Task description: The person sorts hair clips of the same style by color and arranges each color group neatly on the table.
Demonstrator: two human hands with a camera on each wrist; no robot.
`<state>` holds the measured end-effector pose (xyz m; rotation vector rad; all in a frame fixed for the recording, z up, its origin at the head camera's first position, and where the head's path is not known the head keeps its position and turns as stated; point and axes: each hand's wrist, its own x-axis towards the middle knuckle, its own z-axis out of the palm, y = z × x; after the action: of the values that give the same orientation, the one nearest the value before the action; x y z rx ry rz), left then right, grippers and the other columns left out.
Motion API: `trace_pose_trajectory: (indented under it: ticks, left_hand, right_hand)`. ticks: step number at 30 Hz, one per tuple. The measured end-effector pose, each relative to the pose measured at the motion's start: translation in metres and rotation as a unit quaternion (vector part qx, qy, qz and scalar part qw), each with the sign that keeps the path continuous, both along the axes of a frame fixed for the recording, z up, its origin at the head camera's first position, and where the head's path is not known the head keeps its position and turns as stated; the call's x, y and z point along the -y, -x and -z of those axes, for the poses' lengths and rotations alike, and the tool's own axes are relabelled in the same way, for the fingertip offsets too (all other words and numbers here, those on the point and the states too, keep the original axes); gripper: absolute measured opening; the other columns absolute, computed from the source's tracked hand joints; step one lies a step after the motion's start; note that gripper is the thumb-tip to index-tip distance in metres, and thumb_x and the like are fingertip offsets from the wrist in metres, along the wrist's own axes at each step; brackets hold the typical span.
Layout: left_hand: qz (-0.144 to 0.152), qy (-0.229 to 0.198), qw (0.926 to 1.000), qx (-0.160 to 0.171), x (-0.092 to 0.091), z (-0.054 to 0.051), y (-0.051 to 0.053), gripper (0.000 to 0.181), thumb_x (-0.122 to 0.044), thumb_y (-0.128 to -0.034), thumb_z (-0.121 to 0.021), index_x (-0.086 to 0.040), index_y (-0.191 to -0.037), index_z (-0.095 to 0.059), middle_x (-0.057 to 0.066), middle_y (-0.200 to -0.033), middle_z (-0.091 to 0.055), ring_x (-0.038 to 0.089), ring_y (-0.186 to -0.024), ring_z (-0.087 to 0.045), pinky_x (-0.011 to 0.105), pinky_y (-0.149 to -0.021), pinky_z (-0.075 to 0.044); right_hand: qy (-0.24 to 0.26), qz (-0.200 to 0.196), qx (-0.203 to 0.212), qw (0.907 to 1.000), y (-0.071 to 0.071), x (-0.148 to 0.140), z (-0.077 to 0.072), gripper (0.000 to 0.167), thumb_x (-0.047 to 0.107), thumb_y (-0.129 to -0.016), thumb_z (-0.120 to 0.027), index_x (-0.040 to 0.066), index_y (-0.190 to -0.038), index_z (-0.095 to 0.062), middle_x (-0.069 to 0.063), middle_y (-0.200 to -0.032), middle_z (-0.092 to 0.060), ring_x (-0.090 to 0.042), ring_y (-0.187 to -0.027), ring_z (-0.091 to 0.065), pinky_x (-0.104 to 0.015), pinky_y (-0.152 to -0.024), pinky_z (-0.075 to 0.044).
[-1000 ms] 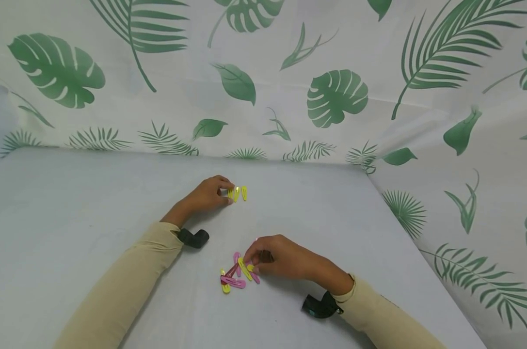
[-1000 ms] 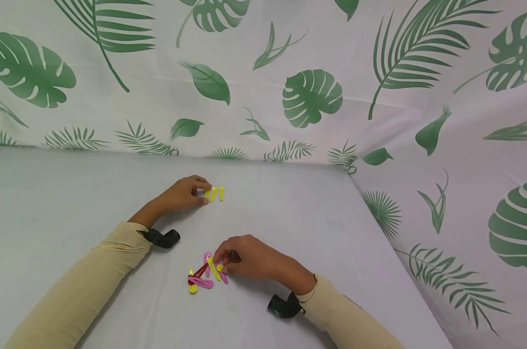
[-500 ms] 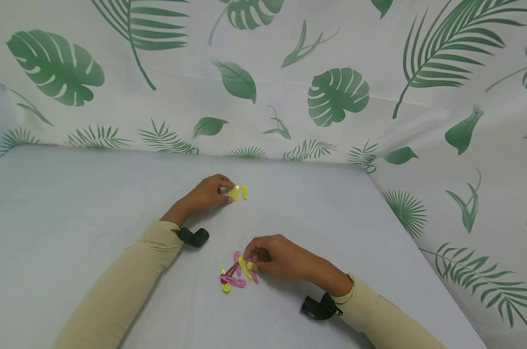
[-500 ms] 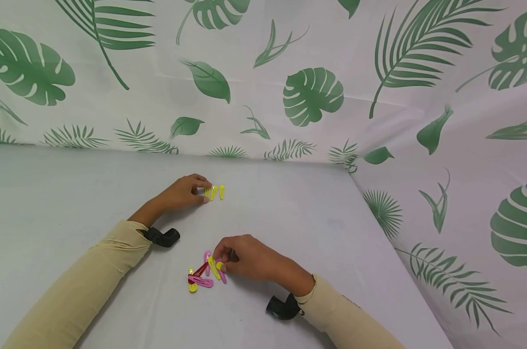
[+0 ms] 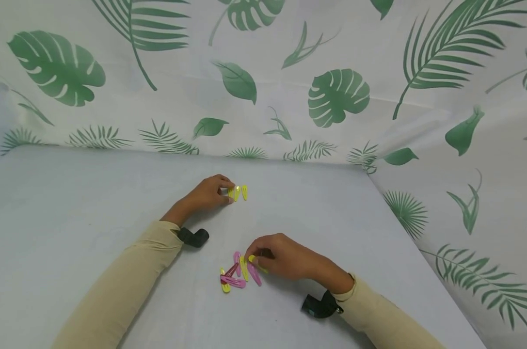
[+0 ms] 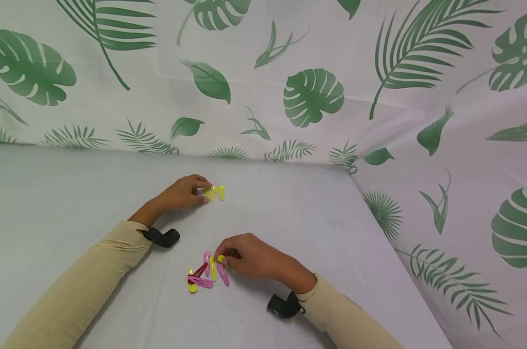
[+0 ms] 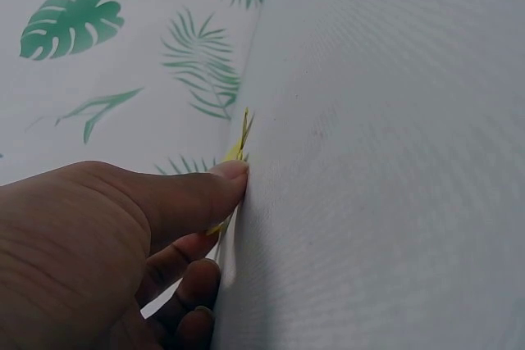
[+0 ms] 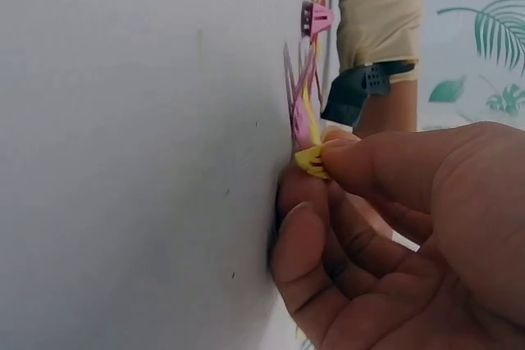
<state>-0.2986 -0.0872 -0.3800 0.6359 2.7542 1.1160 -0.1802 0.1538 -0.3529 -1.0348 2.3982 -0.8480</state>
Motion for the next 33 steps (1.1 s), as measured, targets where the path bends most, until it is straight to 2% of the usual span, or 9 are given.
trace_pose_trajectory:
  ticks: [5, 8, 11, 16, 19, 26, 33]
  left_hand:
    - [0.002, -0.005, 1.0, -0.004, 0.002, -0.001, 0.0, 0.047, -0.013, -0.0898, -0.07, 0.003, -0.132, -0.058, 0.018, -0.133, -0.052, 0.03, -0.107, -0.054, 0.041, -0.089, -0.045]
    - [0.004, -0.005, 0.9999, -0.008, 0.003, 0.002, 0.0, 0.047, -0.013, -0.0894, -0.07, 0.004, -0.131, -0.058, 0.019, -0.133, -0.052, 0.029, -0.105, -0.055, 0.041, -0.088, -0.046]
    - [0.007, -0.001, 0.9999, -0.009, 0.004, 0.006, 0.002, 0.047, -0.013, -0.0892, -0.07, 0.003, -0.131, -0.059, 0.018, -0.133, -0.052, 0.029, -0.103, -0.056, 0.04, -0.087, -0.046]
    - [0.009, -0.005, 0.9999, -0.004, 0.003, 0.007, 0.002, 0.046, -0.014, -0.0895, -0.07, 0.002, -0.131, -0.059, 0.017, -0.133, -0.052, 0.029, -0.107, -0.055, 0.041, -0.09, -0.046]
    - [0.005, -0.003, 1.0, -0.004, 0.003, 0.006, 0.002, 0.046, -0.014, -0.0897, -0.07, 0.001, -0.131, -0.059, 0.016, -0.133, -0.052, 0.03, -0.108, -0.054, 0.042, -0.091, -0.045]
    - [0.006, 0.004, 1.0, -0.006, 0.003, 0.005, 0.004, 0.045, -0.014, -0.0901, -0.069, 0.001, -0.131, -0.059, 0.017, -0.133, -0.052, 0.029, -0.108, -0.054, 0.041, -0.09, -0.045]
    - [0.005, 0.002, 1.0, -0.002, 0.001, 0.004, 0.004, 0.045, -0.014, -0.0901, -0.069, 0.001, -0.131, -0.059, 0.017, -0.134, -0.052, 0.03, -0.108, -0.055, 0.041, -0.09, -0.045]
  right_hand:
    - [0.021, 0.004, 0.022, 0.9995, 0.006, -0.002, 0.0, 0.019, 0.0, -0.094, -0.06, 0.01, -0.108, -0.07, 0.008, -0.09, -0.065, -0.007, -0.077, -0.054, -0.024, -0.07, -0.048]
    - [0.038, 0.004, 0.028, 0.9989, 0.01, -0.002, -0.001, 0.018, 0.001, -0.094, -0.061, 0.008, -0.108, -0.07, 0.006, -0.093, -0.066, -0.008, -0.079, -0.055, -0.024, -0.071, -0.048]
    - [0.062, 0.01, 0.038, 0.9973, 0.016, -0.003, -0.001, 0.017, 0.001, -0.094, -0.062, 0.005, -0.108, -0.069, 0.002, -0.091, -0.068, -0.011, -0.075, -0.056, -0.026, -0.067, -0.048]
    - [0.093, 0.041, 0.055, 0.9933, 0.031, -0.006, -0.001, 0.016, 0.0, -0.093, -0.063, 0.001, -0.108, -0.069, -0.003, -0.091, -0.07, -0.015, -0.069, -0.061, -0.031, -0.064, -0.053]
    - [0.103, 0.057, 0.055, 0.9915, 0.041, -0.006, 0.0, 0.016, -0.001, -0.093, -0.062, -0.001, -0.108, -0.068, -0.005, -0.092, -0.071, -0.018, -0.07, -0.063, -0.034, -0.065, -0.055]
    - [0.097, 0.094, 0.044, 0.9898, 0.06, -0.007, 0.003, 0.016, 0.0, -0.094, -0.059, 0.0, -0.108, -0.067, -0.003, -0.091, -0.072, -0.018, -0.072, -0.064, -0.033, -0.065, -0.054]
    - [0.11, 0.102, 0.042, 0.9878, 0.071, -0.007, 0.004, 0.016, 0.0, -0.095, -0.058, -0.002, -0.109, -0.065, -0.004, -0.091, -0.073, -0.02, -0.071, -0.063, -0.033, -0.066, -0.053]
